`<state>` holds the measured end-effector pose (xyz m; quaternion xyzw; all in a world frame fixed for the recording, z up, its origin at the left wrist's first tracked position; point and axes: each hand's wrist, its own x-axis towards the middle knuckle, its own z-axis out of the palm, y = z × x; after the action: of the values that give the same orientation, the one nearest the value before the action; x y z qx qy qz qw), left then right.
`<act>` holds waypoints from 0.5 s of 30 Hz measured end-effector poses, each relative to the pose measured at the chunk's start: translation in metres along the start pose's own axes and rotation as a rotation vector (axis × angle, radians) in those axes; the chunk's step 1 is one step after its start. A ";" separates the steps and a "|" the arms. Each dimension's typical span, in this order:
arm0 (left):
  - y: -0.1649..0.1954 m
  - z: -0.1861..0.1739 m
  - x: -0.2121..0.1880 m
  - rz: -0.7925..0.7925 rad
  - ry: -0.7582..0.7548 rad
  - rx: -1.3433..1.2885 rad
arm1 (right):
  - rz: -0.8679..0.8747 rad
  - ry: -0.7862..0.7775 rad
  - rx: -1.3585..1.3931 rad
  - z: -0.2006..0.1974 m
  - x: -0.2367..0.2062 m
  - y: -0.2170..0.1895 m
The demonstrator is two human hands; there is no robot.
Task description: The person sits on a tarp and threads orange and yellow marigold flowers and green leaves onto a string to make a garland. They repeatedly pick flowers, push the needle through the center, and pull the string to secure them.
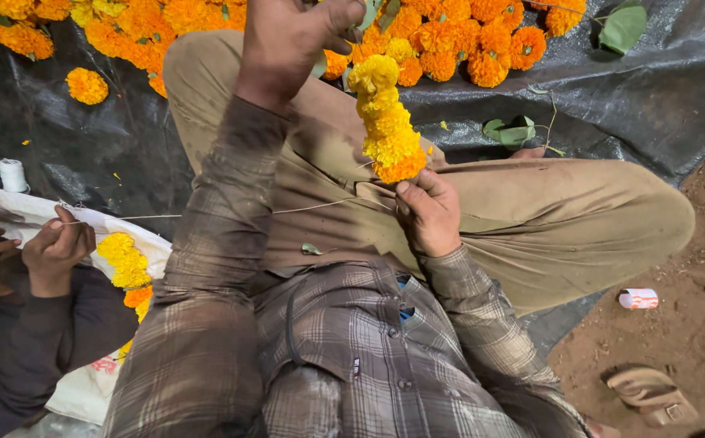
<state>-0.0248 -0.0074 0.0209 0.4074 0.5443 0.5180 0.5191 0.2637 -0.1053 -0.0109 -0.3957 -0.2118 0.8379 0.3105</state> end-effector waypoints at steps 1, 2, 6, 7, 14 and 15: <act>0.000 0.004 -0.002 0.005 -0.010 0.038 | 0.008 0.024 0.014 -0.001 0.000 0.001; -0.002 0.008 -0.005 -0.002 -0.013 -0.005 | 0.020 0.049 0.028 -0.002 0.000 0.002; -0.020 0.027 -0.019 -0.038 0.000 -0.089 | 0.009 0.015 -0.023 -0.006 0.002 0.005; -0.024 0.028 -0.019 -0.046 0.010 -0.092 | 0.039 0.028 -0.071 -0.007 0.003 0.005; -0.038 0.030 -0.013 -0.054 0.067 -0.187 | 0.142 0.059 -0.265 -0.003 0.007 0.003; -0.040 0.033 -0.014 -0.086 0.055 -0.206 | 0.154 0.089 -0.270 -0.001 0.007 0.004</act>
<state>0.0137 -0.0222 -0.0142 0.3139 0.5192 0.5593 0.5649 0.2598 -0.1028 -0.0180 -0.4857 -0.2775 0.8048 0.1984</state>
